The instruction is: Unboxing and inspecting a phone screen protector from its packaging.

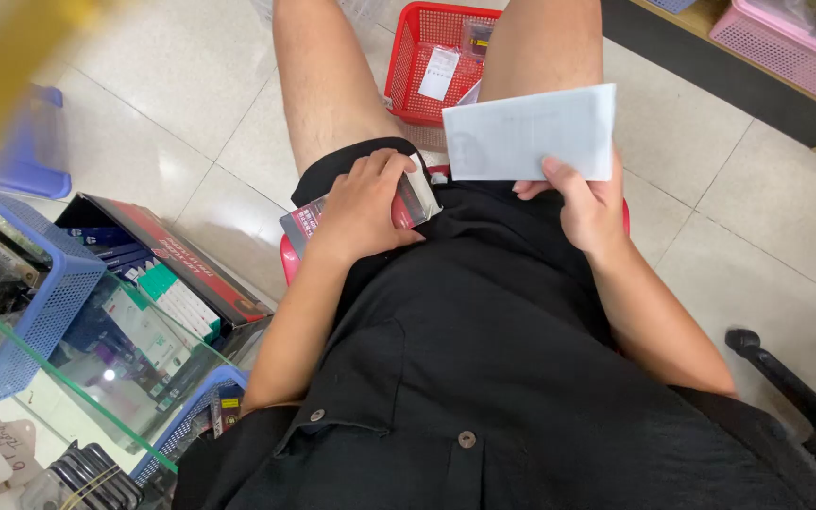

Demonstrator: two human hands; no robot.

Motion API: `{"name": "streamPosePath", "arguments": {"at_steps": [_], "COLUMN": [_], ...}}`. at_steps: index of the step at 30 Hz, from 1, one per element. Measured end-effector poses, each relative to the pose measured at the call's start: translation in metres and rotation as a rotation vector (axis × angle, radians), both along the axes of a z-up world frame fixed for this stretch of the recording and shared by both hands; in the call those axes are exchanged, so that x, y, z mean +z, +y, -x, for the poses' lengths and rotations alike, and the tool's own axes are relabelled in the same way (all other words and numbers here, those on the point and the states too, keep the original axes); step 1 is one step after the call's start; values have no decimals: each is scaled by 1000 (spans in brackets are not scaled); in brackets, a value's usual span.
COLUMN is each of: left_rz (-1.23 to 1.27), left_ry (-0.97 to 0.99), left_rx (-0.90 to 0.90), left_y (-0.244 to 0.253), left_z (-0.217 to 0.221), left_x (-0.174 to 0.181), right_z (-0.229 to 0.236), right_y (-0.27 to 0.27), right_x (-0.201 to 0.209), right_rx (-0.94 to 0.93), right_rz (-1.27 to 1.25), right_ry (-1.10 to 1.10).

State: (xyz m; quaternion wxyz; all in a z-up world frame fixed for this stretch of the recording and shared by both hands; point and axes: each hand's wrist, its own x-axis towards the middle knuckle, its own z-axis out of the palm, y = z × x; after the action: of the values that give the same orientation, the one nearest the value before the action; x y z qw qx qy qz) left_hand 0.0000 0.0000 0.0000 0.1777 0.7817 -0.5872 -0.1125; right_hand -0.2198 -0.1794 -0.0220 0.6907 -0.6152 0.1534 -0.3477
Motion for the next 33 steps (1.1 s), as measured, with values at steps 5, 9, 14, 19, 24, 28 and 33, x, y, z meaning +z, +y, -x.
{"name": "streamPosePath", "arguments": {"at_steps": [5,9,14,19,24,28,33], "left_rz": [170,539,700,769,727,761,735], "left_ry": [87,35,-77,-144,-128,-97,105], "left_rx": [-20,-179,-212,-196,-223,-278,-332], "left_y": [2,9,12,10,7,3,9], "left_z": [-5,-3,-7,-11,-8,2,15], "left_x": [11,39,29,25,18,20,25], "right_z": [0,0,11,26,39,29,22], "right_y": [12,24,34,39,33,39,39], "right_x": [-8,-4,17,48,59,54,42], "right_rx": [33,3,77,157,119,123,98], "right_rz": [108,283,440,495,574,482,699], "right_ry": [-43,-147,-201,-42,240,179,102]}}
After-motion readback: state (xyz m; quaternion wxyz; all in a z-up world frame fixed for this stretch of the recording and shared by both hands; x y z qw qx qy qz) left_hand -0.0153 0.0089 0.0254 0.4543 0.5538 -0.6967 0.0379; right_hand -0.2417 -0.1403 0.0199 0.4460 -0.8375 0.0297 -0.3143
